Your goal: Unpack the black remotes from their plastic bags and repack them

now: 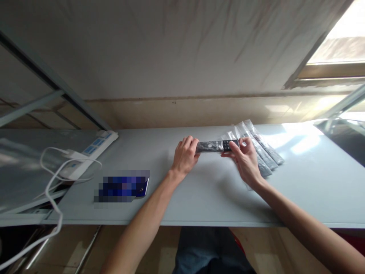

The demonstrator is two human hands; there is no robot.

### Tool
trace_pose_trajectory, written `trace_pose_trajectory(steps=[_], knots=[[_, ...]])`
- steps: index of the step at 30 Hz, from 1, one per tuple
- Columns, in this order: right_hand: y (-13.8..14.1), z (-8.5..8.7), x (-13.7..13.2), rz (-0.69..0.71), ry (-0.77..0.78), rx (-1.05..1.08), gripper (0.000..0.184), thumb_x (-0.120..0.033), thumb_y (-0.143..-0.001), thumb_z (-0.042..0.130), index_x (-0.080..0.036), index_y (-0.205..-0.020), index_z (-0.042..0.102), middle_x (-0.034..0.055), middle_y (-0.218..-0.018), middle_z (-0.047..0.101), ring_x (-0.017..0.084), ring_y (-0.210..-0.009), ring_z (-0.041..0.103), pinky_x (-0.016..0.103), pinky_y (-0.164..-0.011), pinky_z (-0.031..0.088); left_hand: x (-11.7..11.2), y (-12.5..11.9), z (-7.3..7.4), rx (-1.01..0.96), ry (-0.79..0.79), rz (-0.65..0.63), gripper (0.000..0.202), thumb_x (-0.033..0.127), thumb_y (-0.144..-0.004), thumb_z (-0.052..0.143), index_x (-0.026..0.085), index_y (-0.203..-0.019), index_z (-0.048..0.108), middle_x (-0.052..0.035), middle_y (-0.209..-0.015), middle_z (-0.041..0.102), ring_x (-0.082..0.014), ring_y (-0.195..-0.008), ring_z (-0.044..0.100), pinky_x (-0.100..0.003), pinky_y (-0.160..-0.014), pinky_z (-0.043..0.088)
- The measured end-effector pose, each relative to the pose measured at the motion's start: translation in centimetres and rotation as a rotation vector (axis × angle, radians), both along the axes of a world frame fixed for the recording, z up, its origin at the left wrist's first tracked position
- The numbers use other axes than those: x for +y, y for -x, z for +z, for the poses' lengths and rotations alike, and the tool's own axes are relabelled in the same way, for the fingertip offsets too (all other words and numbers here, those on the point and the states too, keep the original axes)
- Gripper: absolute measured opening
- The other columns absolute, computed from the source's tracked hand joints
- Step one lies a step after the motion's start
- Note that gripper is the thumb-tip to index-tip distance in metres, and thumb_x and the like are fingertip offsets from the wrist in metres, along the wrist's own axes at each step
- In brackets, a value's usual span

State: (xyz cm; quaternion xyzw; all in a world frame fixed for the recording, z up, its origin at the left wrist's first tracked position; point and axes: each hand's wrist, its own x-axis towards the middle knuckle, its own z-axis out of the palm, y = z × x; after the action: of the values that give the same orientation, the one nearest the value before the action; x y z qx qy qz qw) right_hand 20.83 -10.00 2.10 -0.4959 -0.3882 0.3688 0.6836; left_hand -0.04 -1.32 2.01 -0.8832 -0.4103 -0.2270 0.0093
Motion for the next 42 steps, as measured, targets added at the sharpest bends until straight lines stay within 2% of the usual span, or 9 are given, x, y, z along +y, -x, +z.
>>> trace_pose_trajectory(steps=[10,16,19,23,27,30,35,38,42], knots=[[0.8,0.6,-0.6,0.020,0.000,-0.155,0.046,-0.061,-0.082,0.087,-0.023,-0.080,0.061,-0.0005,-0.081,0.064,0.016,-0.071,0.065,0.034,-0.063,0.068,-0.2,-0.1,-0.3,0.050,-0.013,-0.017,0.023,0.004,-0.093,0.058,0.023,-0.103,0.063,-0.0091,-0.107,0.072,-0.0297,-0.105,0.068,-0.041,-0.089,0.051],[1.3,0.2,-1.1,0.034,0.016,-0.301,0.039,-0.061,-0.088,0.082,-0.023,-0.093,0.077,0.0041,-0.086,0.074,0.021,-0.074,0.072,0.038,-0.071,0.067,-0.9,-0.8,-0.6,0.052,0.033,-0.065,0.015,0.011,-0.096,0.061,0.022,-0.105,0.064,-0.0074,-0.102,0.074,-0.0272,-0.096,0.071,-0.038,-0.085,0.052],[1.6,0.1,-1.6,0.097,0.000,-0.453,0.042,-0.062,-0.098,0.069,-0.023,-0.090,0.080,0.0064,-0.093,0.074,0.021,-0.077,0.071,0.037,-0.072,0.063,-1.2,-1.0,-0.7,0.051,0.050,-0.094,0.011,0.015,-0.097,0.064,0.022,-0.106,0.063,-0.0075,-0.103,0.074,-0.0274,-0.098,0.072,-0.038,-0.086,0.052],[2.1,0.1,-2.0,0.157,0.005,-0.641,0.051,-0.062,-0.107,0.053,-0.023,-0.090,0.081,0.0097,-0.108,0.071,0.025,-0.096,0.069,0.041,-0.090,0.058,-1.4,-1.1,-0.5,0.044,0.043,-0.100,0.003,0.021,-0.101,0.063,0.022,-0.104,0.062,-0.0075,-0.102,0.074,-0.0268,-0.099,0.072,-0.037,-0.087,0.053],[2.5,-0.3,-2.1,0.254,0.001,-0.715,0.040,-0.059,-0.104,0.060,-0.028,-0.103,0.084,0.0096,-0.109,0.065,0.027,-0.104,0.065,0.044,-0.096,0.056,-1.5,-1.0,-0.4,0.054,0.036,-0.113,0.003,0.025,-0.103,0.063,0.022,-0.103,0.061,-0.0077,-0.103,0.074,-0.0263,-0.099,0.072,-0.037,-0.087,0.053],[2.4,-0.5,-1.8,0.255,-0.031,-0.692,0.029,-0.054,-0.100,0.068,-0.031,-0.104,0.085,0.0077,-0.104,0.063,0.026,-0.100,0.065,0.043,-0.095,0.056,-1.4,-1.1,-0.5,0.037,0.037,-0.120,0.004,0.026,-0.105,0.062,0.022,-0.106,0.060,-0.0077,-0.105,0.075,-0.0262,-0.101,0.072,-0.037,-0.089,0.053],[0.1,-0.3,-0.4,-0.014,-0.027,-0.429,0.022,-0.050,-0.091,0.081,-0.027,-0.091,0.082,0.0055,-0.107,0.063,0.022,-0.099,0.065,0.037,-0.088,0.056,-1.3,-1.1,-0.6,-0.004,0.098,-0.127,0.033,0.021,-0.099,0.068,0.024,-0.130,0.057,-0.0074,-0.122,0.075,-0.0278,-0.114,0.072,-0.040,-0.097,0.055],[-2.1,-0.2,0.4,-0.129,0.015,-0.264,0.026,-0.051,-0.086,0.086,-0.026,-0.092,0.081,0.0046,-0.107,0.067,0.020,-0.094,0.066,0.032,-0.080,0.056,-1.7,-1.1,-0.5,-0.045,0.198,-0.144,0.053,0.028,-0.100,0.070,0.027,-0.148,0.048,-0.0075,-0.132,0.074,-0.0273,-0.114,0.074,-0.040,-0.096,0.058],[-3.7,-0.5,1.1,-0.142,0.100,-0.113,0.034,-0.053,-0.081,0.089,-0.024,-0.098,0.080,0.0040,-0.102,0.074,0.017,-0.081,0.068,0.031,-0.073,0.059,-2.7,-1.3,0.0,-0.036,0.302,-0.265,0.069,0.043,-0.104,0.065,0.029,-0.164,0.034,-0.0084,-0.139,0.073,-0.0271,-0.109,0.077,-0.039,-0.091,0.060]])
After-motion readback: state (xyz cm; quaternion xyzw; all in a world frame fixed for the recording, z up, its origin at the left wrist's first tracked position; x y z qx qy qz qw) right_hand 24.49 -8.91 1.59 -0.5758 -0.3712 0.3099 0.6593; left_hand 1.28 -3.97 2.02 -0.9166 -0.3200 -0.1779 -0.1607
